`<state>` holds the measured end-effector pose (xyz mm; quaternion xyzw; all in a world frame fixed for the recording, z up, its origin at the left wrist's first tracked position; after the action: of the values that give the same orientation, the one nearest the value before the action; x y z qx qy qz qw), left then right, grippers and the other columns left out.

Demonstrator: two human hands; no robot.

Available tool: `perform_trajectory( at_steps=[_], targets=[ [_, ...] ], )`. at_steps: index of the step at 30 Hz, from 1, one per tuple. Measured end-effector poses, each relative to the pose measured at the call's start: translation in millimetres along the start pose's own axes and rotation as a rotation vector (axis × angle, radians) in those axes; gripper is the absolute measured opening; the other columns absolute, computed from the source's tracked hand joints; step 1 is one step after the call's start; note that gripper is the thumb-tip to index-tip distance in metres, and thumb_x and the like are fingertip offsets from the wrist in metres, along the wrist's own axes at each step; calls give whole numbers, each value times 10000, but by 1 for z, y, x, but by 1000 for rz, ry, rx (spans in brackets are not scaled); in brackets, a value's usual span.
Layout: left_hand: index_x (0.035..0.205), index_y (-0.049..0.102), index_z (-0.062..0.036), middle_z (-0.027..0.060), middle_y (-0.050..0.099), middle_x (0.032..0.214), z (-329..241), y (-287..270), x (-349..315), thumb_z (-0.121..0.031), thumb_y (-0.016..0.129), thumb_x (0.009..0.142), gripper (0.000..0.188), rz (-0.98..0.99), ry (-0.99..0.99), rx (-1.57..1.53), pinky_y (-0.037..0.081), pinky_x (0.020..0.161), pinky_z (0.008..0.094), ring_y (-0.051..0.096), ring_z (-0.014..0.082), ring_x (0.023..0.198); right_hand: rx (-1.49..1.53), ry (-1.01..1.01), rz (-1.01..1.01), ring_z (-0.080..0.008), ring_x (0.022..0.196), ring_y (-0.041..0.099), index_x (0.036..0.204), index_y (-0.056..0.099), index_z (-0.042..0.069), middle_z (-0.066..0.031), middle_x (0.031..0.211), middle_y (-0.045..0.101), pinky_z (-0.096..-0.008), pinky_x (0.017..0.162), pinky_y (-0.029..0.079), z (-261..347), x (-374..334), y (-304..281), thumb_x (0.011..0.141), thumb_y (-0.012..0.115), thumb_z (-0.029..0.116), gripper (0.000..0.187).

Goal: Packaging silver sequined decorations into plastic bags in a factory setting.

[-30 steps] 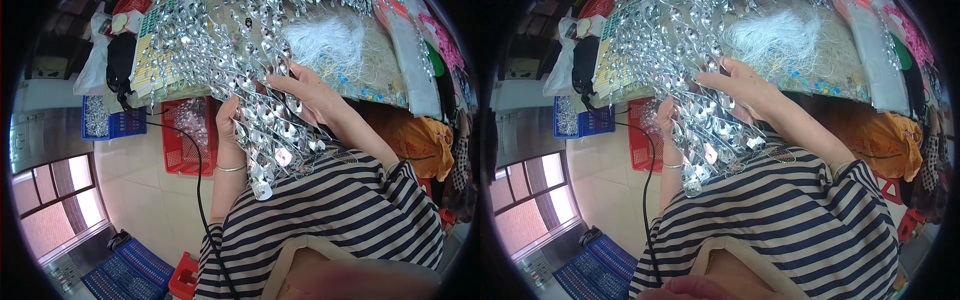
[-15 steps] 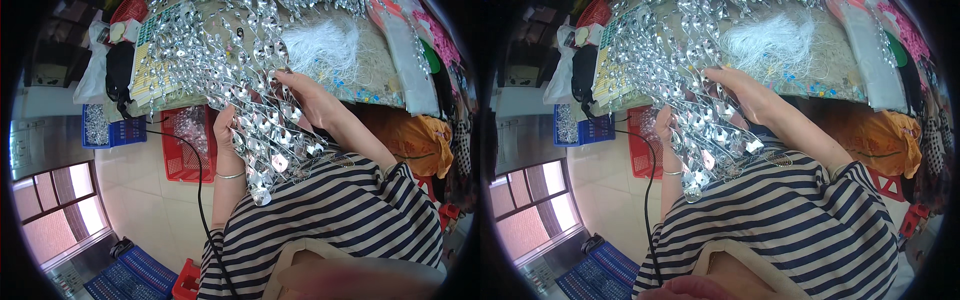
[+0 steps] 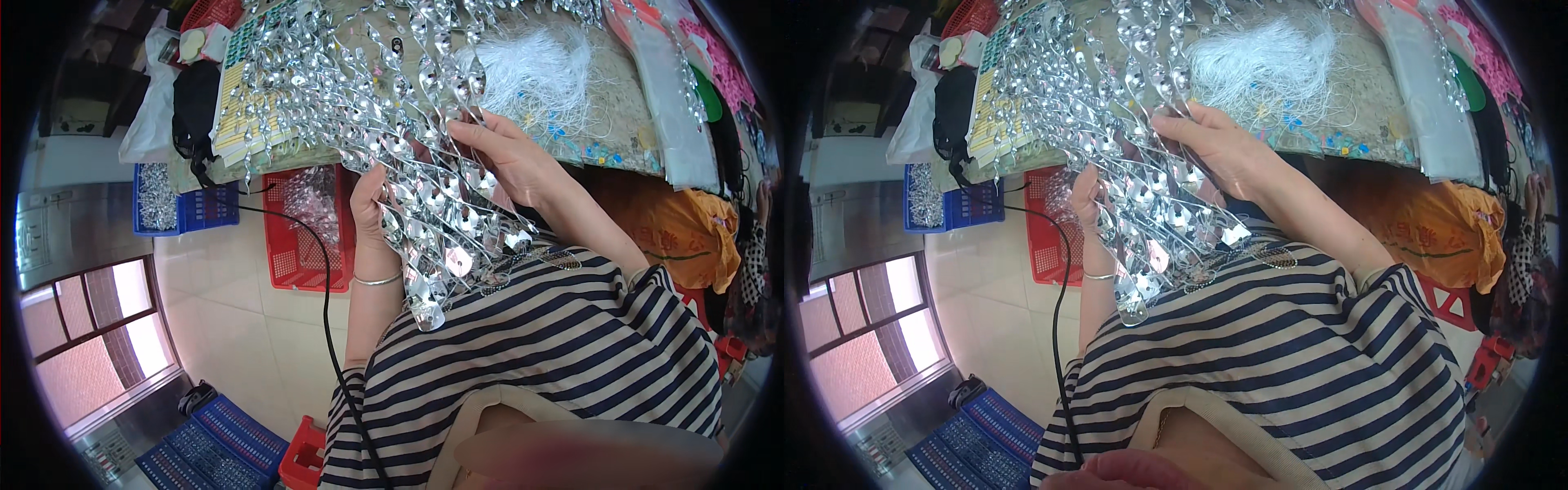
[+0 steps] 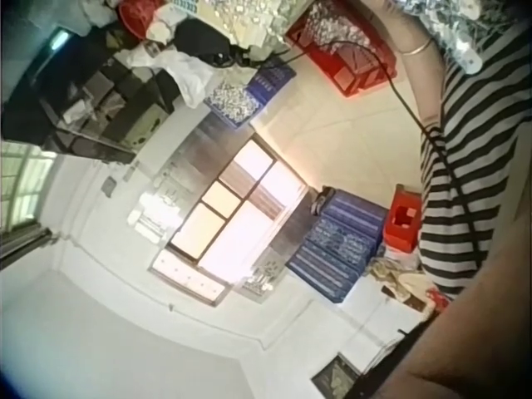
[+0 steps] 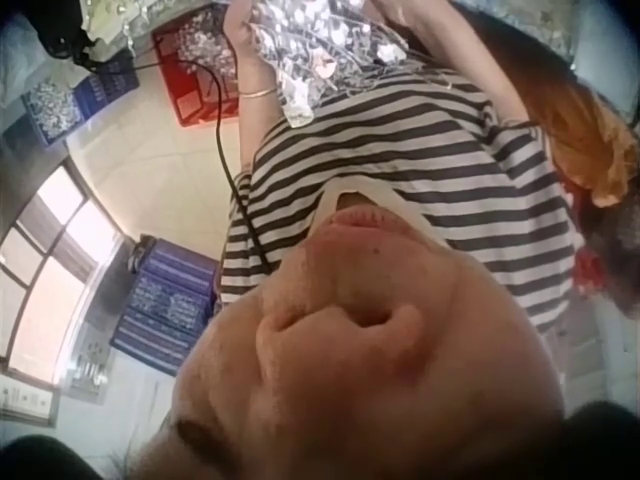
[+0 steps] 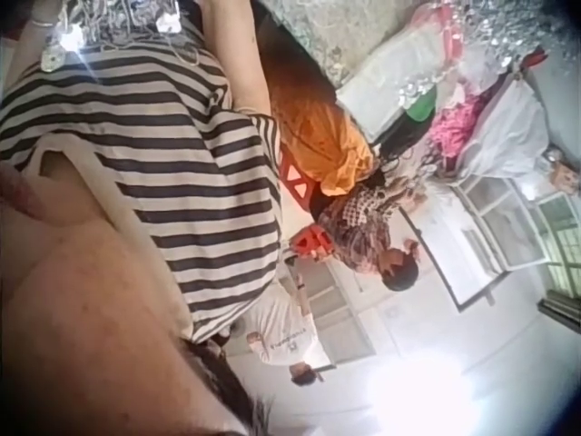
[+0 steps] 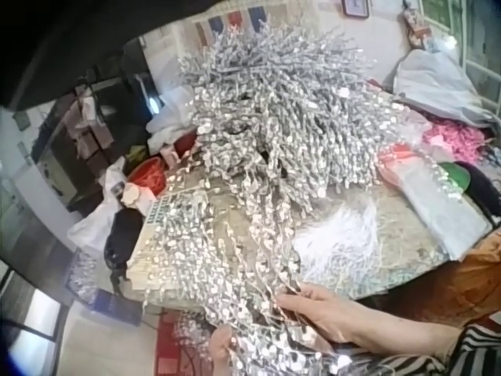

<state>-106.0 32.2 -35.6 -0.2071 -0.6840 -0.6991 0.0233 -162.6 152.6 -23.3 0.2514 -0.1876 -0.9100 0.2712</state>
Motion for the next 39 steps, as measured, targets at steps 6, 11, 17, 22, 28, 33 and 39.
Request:
perform_trajectory(
  at_steps=[6, 11, 17, 22, 28, 33, 39],
  targets=[
    [1315, 376, 91, 241, 512, 1264, -5, -8, -4, -259, 526, 845, 605, -109, 63, 98, 478, 921, 465, 557, 346, 1114, 26, -13, -4, -84, 840, 586, 1110, 614, 44, -6, 928, 637, -235, 781, 460, -2, 3, -6, 907, 598, 225, 272],
    [1304, 392, 88, 227, 529, 1242, -16, -28, -15, -260, 537, 834, 603, -411, 114, 547, 446, 959, 474, 538, 347, 1135, -5, -20, -16, -79, 838, 583, 1100, 617, 43, -6, 927, 632, -229, 765, 462, -2, 3, -12, 910, 596, 226, 264],
    [1320, 391, 73, 217, 506, 1280, -18, -24, -17, -299, 537, 828, 634, -287, 132, 655, 408, 990, 486, 496, 353, 1185, -15, -3, -17, -73, 821, 576, 1068, 628, 45, -2, 918, 632, -221, 747, 457, -2, 1, -11, 899, 611, 224, 246],
    [1345, 358, 79, 224, 472, 1319, -12, -19, -14, -307, 523, 827, 666, -291, 43, 414, 380, 1017, 487, 463, 358, 1222, -69, 4, -1, -51, 738, 528, 1016, 647, 74, 16, 896, 626, -200, 608, 384, -1, 0, -11, 909, 591, 261, 223],
    [1324, 371, 88, 231, 498, 1282, -21, -26, -21, -283, 535, 824, 644, -497, 142, 762, 356, 1034, 493, 480, 367, 1196, -46, -12, 16, -55, 715, 514, 976, 650, 73, 23, 827, 611, -204, 611, 385, -2, 1, -10, 893, 595, 247, 200],
    [1293, 409, 94, 224, 530, 1243, -10, -22, -12, -278, 527, 839, 598, -216, 95, 222, 407, 996, 478, 529, 356, 1143, -22, 10, 10, -64, 755, 545, 935, 642, 63, 11, 837, 611, -211, 657, 411, -6, 3, -14, 890, 580, 240, 193],
    [1291, 413, 94, 229, 548, 1216, -6, -6, -4, -273, 516, 842, 589, -63, 16, 118, 440, 962, 475, 546, 355, 1124, -6, 19, 15, -72, 794, 570, 972, 614, 59, -11, 889, 625, -223, 687, 457, -8, 5, -13, 898, 598, 253, 208]
  ],
)
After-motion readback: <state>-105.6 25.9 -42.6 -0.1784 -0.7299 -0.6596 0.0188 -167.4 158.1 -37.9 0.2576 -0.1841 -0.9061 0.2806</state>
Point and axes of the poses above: each hand's wrist, its own x-axis towards the middle knuckle, its own y-axis out of the palm, z = x × y, the point moved 7 cm from there along x, towards the middle knuckle
